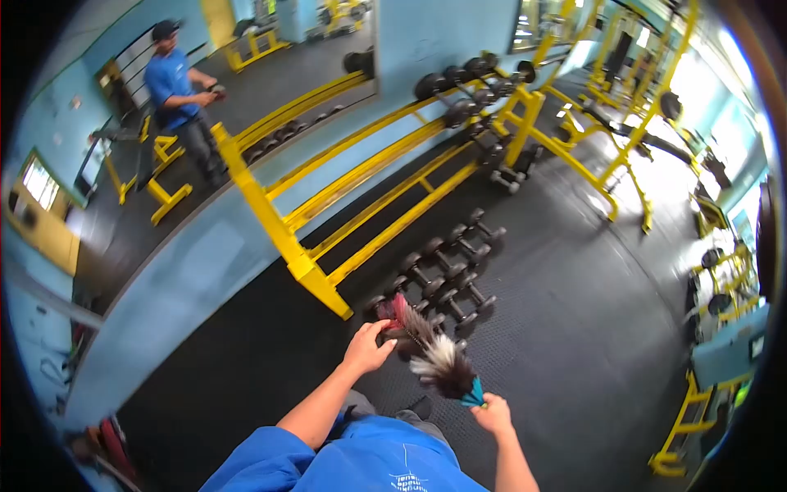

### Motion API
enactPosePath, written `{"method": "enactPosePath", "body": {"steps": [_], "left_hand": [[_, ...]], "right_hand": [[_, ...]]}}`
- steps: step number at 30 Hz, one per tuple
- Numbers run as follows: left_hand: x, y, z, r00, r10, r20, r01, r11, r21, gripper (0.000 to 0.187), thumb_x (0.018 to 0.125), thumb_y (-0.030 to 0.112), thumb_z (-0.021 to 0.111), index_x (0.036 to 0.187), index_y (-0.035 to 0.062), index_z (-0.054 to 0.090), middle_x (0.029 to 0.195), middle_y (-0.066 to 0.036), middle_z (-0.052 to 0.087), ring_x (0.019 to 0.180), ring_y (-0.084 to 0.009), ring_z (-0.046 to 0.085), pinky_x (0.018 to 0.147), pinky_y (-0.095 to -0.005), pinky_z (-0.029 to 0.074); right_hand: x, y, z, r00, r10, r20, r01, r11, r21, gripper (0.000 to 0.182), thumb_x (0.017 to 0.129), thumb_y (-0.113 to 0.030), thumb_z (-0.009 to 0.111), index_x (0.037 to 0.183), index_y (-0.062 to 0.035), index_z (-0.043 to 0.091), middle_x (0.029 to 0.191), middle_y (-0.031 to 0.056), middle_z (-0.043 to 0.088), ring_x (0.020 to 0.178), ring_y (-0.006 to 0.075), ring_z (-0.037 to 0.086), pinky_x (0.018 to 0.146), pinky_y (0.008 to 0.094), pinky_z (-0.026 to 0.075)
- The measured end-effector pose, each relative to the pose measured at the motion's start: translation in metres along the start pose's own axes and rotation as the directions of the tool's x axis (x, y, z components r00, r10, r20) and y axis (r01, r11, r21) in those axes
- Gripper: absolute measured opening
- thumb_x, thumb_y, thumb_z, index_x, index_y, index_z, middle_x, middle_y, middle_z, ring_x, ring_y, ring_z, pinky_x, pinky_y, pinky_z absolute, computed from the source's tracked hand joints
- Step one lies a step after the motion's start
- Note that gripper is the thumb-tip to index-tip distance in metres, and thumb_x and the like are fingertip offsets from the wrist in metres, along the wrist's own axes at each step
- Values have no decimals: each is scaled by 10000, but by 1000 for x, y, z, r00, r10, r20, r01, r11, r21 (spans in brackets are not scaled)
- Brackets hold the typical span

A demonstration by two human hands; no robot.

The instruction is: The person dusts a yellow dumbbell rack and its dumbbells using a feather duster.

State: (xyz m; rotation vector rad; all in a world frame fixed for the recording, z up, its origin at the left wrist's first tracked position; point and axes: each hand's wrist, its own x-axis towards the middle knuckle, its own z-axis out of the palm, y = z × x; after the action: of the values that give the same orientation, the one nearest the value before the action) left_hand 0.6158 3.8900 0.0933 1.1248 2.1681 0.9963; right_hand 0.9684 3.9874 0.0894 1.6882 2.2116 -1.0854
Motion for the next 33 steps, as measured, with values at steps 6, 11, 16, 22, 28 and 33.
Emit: {"method": "enactPosePath", "body": {"steps": [6,11,16,22,28,33], "left_hand": [[26,-40,-53,964,-135,-228,125,991,-57,410,838,247,691,1199,65,624,1066,-146,644,992,-318,640,894,-386,507],[46,-80,-122,888,-232,-397,231,972,-50,443,827,239,710,1220,66,599,1087,-135,633,943,-286,649,855,-371,520],[75,-126,-170,855,-365,-369,340,931,-135,470,844,281,690,1240,52,582,1144,-155,640,947,-281,659,862,-377,524],[92,-165,-213,773,-504,-386,451,864,-225,502,851,319,682,1257,42,576,1191,-162,643,1039,-309,647,908,-392,511],[103,-193,-223,706,-616,-349,575,786,-225,552,870,405,642,1285,47,573,1249,-186,622,1156,-345,593,987,-430,467],[122,-211,-229,639,-697,-325,660,714,-232,584,870,416,654,1289,16,577,1234,-206,630,1127,-337,620,963,-409,487]], "right_hand": [[124,-102,-47,974,-208,91,224,947,-229,294,710,-330,730,878,-93,690,858,183,699,871,371,676,786,471,529],[179,-213,-28,931,-314,186,352,907,-231,366,707,-354,742,966,-99,702,903,178,702,904,367,671,828,451,527],[238,-318,-19,839,-502,210,543,796,-267,462,741,-536,720,914,-107,720,864,181,702,864,371,679,786,455,532],[304,-421,6,766,-585,267,643,690,-332,488,846,-542,665,838,-57,714,718,194,666,728,366,670,675,446,508],[371,-496,48,656,-618,432,754,515,-408,571,846,-622,620,806,-59,707,753,208,668,782,406,659,710,470,510],[417,-543,75,624,-497,603,781,433,-450,611,798,-692,605,922,-109,736,900,181,706,921,369,669,809,465,523]]}}
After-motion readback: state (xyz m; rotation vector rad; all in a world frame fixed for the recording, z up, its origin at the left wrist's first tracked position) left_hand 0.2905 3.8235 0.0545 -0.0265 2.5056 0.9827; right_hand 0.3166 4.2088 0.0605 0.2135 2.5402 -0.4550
